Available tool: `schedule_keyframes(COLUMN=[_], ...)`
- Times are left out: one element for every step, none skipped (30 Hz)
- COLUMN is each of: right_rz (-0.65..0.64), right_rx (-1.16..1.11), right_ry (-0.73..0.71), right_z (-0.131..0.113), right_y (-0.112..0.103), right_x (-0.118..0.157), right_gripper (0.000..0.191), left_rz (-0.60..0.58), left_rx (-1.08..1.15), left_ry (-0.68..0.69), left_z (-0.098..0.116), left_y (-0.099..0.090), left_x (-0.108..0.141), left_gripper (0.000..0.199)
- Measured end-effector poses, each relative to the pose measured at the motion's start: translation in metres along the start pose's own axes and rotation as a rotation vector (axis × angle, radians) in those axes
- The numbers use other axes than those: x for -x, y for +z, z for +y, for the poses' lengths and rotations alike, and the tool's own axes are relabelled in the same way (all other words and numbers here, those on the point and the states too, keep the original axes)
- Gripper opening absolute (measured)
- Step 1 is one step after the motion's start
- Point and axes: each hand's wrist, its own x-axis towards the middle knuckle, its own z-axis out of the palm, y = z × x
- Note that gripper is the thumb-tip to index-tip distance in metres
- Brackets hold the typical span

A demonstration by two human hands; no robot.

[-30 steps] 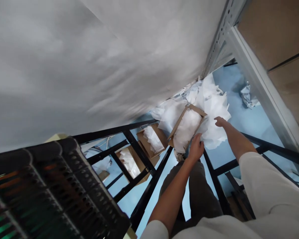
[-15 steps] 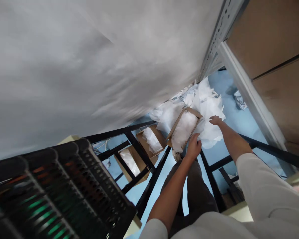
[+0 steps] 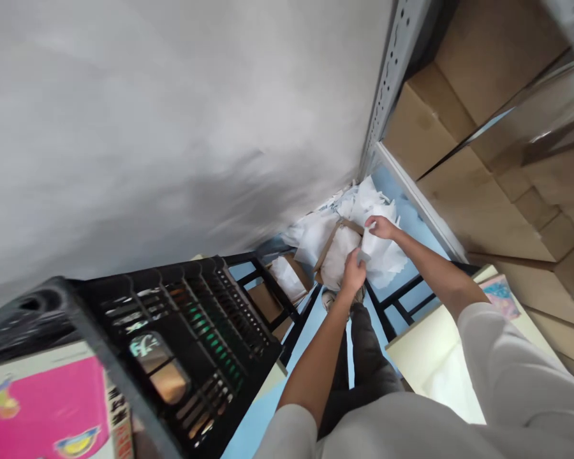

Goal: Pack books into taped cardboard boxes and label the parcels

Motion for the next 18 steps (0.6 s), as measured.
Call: schedule_keyframes(right_rz=[-0.012,-0.028,-0.04,-0.045,-0.042,-0.031,-0.019,-0.009,0.002,0.014,0.031,0.053,0.08,0.112,0.146,0.182,0.219,0.253], right_rx=[0.0,0.01,0.034,0.077,0.142,0.224,0.314,0.403,0.483,0.549,0.602,0.642,0.673,0.698,0.718,0.734,0.744,0.75], right_ry=[-0.052,-0.114,-0.188,-0.261,-0.321,-0.365,-0.396,-0.418,-0.432,-0.44,-0.444,-0.443,-0.437,-0.423,-0.399,-0.366,-0.324,-0.273], right_z=[-0.013,-0.025,-0.038,-0.049,-0.061,-0.071,-0.082,-0.091,-0.1,-0.108,-0.115,-0.121,-0.126,-0.13,-0.133,-0.135,-0.135,-0.134], right_y=[-0.005,-0.01,-0.015,-0.02,-0.025,-0.029,-0.034,-0.038,-0.043,-0.047,-0.051,-0.054,-0.057,-0.06,-0.061,-0.062,-0.062,-0.06], right_x=[0.009,0.018,0.03,0.043,0.058,0.074,0.091,0.11,0.129,0.148,0.168,0.189,0.21,0.231,0.252,0.275,0.297,0.32], right_gripper=[0.039,0.043,0.047,0.05,0.054,0.057,0.059,0.061,0.061,0.061,0.061,0.06,0.059,0.058,0.057,0.056,0.054,0.051], left_rz=[0.006,0.011,0.018,0.027,0.036,0.046,0.055,0.063,0.074,0.086,0.093,0.091,0.08,0.057,0.022,-0.016,-0.06,-0.105], left_rx=[0.012,0.023,0.033,0.041,0.044,0.041,0.029,0.008,-0.025,-0.072,-0.13,-0.191,-0.243,-0.281,-0.312,-0.336,-0.355,-0.371], left_ry=[-0.014,-0.028,-0.038,-0.041,-0.04,-0.03,-0.009,0.028,0.084,0.149,0.213,0.268,0.32,0.377,0.429,0.475,0.516,0.553], left_z=[0.007,0.015,0.023,0.032,0.04,0.049,0.059,0.07,0.081,0.092,0.105,0.117,0.129,0.141,0.152,0.162,0.17,0.177], left_y=[-0.004,-0.008,-0.013,-0.019,-0.025,-0.031,-0.038,-0.044,-0.05,-0.056,-0.061,-0.065,-0.068,-0.07,-0.07,-0.069,-0.067,-0.064], left_x=[0.0,0.001,0.002,0.004,0.007,0.011,0.016,0.022,0.029,0.036,0.044,0.051,0.059,0.067,0.075,0.084,0.092,0.101], left_gripper=[0.053,0.054,0.056,0.059,0.062,0.067,0.071,0.075,0.078,0.078,0.076,0.071,0.066,0.059,0.049,0.039,0.03,0.024])
